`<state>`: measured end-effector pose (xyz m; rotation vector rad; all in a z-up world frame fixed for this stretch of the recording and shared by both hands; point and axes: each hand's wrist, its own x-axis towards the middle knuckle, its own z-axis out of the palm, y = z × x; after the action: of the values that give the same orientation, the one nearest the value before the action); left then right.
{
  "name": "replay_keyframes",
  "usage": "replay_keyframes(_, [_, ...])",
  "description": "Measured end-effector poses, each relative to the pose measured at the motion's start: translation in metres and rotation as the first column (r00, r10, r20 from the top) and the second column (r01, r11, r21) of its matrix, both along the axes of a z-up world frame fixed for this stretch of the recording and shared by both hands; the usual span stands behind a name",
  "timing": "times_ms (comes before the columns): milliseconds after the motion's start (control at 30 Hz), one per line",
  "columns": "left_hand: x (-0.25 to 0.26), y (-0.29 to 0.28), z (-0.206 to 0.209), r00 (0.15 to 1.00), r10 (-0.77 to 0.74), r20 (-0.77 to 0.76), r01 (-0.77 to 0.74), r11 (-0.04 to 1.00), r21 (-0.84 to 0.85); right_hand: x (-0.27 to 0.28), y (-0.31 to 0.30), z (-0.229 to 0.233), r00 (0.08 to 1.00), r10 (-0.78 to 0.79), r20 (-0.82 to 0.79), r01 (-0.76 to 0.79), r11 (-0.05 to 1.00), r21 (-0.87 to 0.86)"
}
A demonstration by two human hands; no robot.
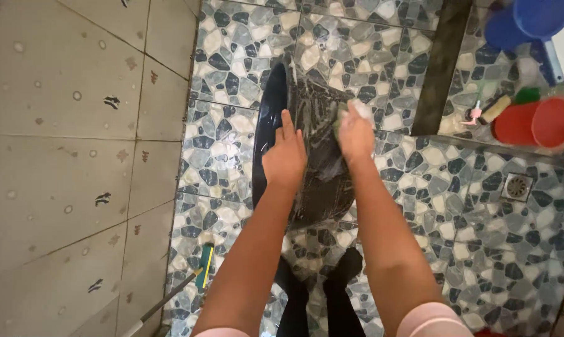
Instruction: Washing a large black bucket using a sponge and soapy water in a bathroom.
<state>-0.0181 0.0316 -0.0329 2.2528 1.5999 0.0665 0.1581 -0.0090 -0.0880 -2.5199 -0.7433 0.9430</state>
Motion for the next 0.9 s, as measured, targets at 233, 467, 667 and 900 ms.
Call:
replay_keyframes(233, [-0.007,-0.003,0.016,0.999,-0.02,-0.026,0.017,0.994,-0.111,-0.083,-0.081,0.017,0.837,0.147,0.526,-0.465,0.698,0.545])
replay_keyframes(467, [-0.005,-0.007,0.012,0.999,-0.024,-0.034,0.024,1.0,0.004,-0.024,-0.045,0.023,0.986,-0.116,0.121,0.077,0.955,0.288])
replay_keyframes(667, [0.001,-0.002,0.018,1.0,-0.004,-0.031,0.003,1.0,-0.026,-0.101,-0.117,-0.005,0.899,-0.175,0.402,-0.051,0.869,0.492])
replay_keyframes(900, [-0.005,-0.012,0.012,1.0,0.007,0.005,-0.007,1.0,0.018,-0.157,-0.16,0.003,0.936,-0.314,0.161,0.21,0.863,0.459])
